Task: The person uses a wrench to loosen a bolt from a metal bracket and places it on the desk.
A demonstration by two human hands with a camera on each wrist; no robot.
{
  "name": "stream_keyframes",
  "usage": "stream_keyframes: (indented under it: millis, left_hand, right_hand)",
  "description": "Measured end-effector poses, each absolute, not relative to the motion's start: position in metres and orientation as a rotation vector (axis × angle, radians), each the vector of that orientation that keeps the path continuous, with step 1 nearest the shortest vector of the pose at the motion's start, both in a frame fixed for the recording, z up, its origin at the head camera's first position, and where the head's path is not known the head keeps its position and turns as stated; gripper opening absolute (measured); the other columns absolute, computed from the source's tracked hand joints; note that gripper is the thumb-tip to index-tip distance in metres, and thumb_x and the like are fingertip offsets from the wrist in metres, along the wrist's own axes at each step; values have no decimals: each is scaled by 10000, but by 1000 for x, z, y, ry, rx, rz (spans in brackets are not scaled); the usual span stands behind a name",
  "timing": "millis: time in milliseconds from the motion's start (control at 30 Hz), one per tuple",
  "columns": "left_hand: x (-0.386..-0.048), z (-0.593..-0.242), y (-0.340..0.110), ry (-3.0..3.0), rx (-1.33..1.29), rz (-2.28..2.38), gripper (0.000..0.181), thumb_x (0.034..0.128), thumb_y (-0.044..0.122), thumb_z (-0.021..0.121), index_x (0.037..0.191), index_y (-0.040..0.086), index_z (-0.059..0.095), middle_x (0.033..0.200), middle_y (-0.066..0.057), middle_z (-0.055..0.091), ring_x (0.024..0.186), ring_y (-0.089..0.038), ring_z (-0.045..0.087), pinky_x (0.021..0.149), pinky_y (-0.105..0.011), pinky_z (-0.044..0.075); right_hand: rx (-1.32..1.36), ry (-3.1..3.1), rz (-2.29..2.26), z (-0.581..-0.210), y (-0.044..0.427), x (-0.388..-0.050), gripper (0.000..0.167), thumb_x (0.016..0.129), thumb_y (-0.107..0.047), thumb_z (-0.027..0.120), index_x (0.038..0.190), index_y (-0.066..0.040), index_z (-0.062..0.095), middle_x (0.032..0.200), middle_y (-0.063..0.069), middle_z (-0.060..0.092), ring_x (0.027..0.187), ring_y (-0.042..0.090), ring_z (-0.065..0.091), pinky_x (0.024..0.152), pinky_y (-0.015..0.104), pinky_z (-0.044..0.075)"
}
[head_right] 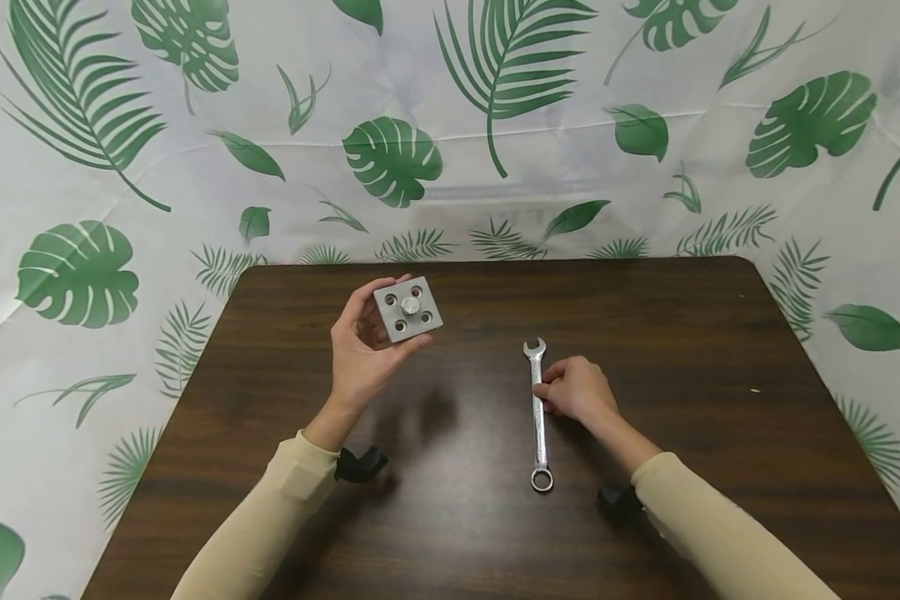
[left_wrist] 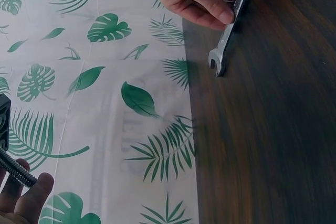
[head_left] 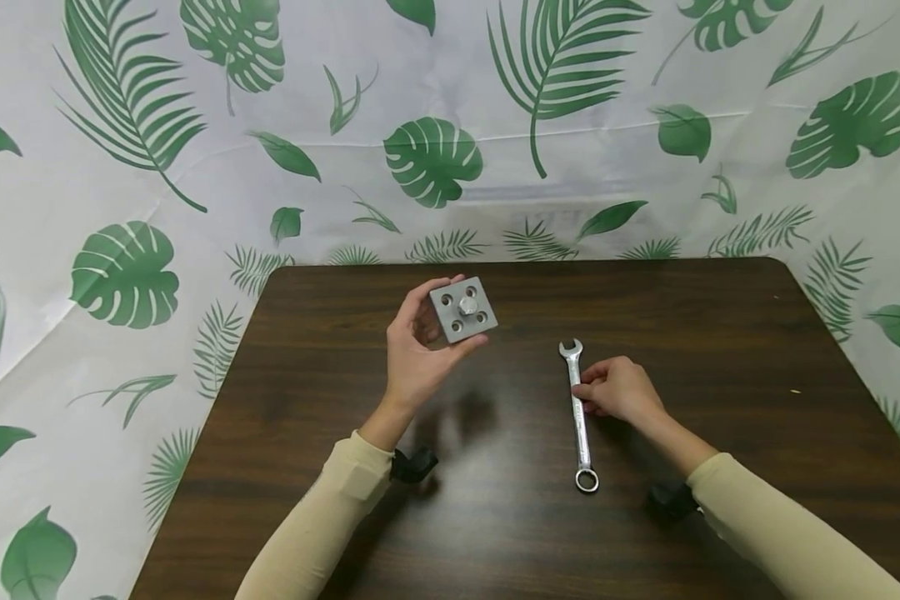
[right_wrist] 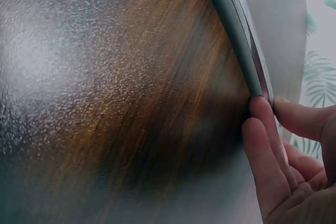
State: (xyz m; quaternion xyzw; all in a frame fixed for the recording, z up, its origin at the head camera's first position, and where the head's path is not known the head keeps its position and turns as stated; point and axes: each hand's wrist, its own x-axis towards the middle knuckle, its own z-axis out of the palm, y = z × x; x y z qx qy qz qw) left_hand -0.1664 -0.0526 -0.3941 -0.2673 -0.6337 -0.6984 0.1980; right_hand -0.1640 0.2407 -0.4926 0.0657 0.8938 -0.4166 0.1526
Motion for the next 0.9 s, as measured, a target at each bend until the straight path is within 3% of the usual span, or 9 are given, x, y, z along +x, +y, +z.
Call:
stream_keyframes:
  millis: [433, 600, 900]
  left_hand:
    - [-166, -394, -53, -1785, -744, -1969, 725, 642, -205, 810, 1288, -114, 494, 1305, -259, 582, 1056, -277, 632, 762, -260, 547]
    - [-166, -394, -52, -1772, -755, -1982, 729, 635, -212, 810, 1284, -121, 492, 1300, -274, 578, 1059, -285, 629, 774, -264, 545]
    - [-165, -394, -52, -1828, -758, -1891, 725, 624, -153, 854, 1262, -105, 515, 1287, -140, 633, 1040, -256, 647, 806, -327, 546]
  right_hand:
    - [130, 2608, -1103, -491, 242, -163, 261, 871, -165, 741, 1051, 20, 708, 695, 25, 700, 592, 161, 677, 526, 290, 524]
    - [-43, 2687, -861, -475, 240, -163, 244, 886, -241, 723, 1010, -31, 738, 674, -14, 680, 577, 136, 642, 516, 307, 476]
    - [-477, 3094, -894, -422, 207, -160, 159, 914, -261, 700, 963, -129, 774, 731, -69, 681, 584, 82, 553, 510, 306, 431]
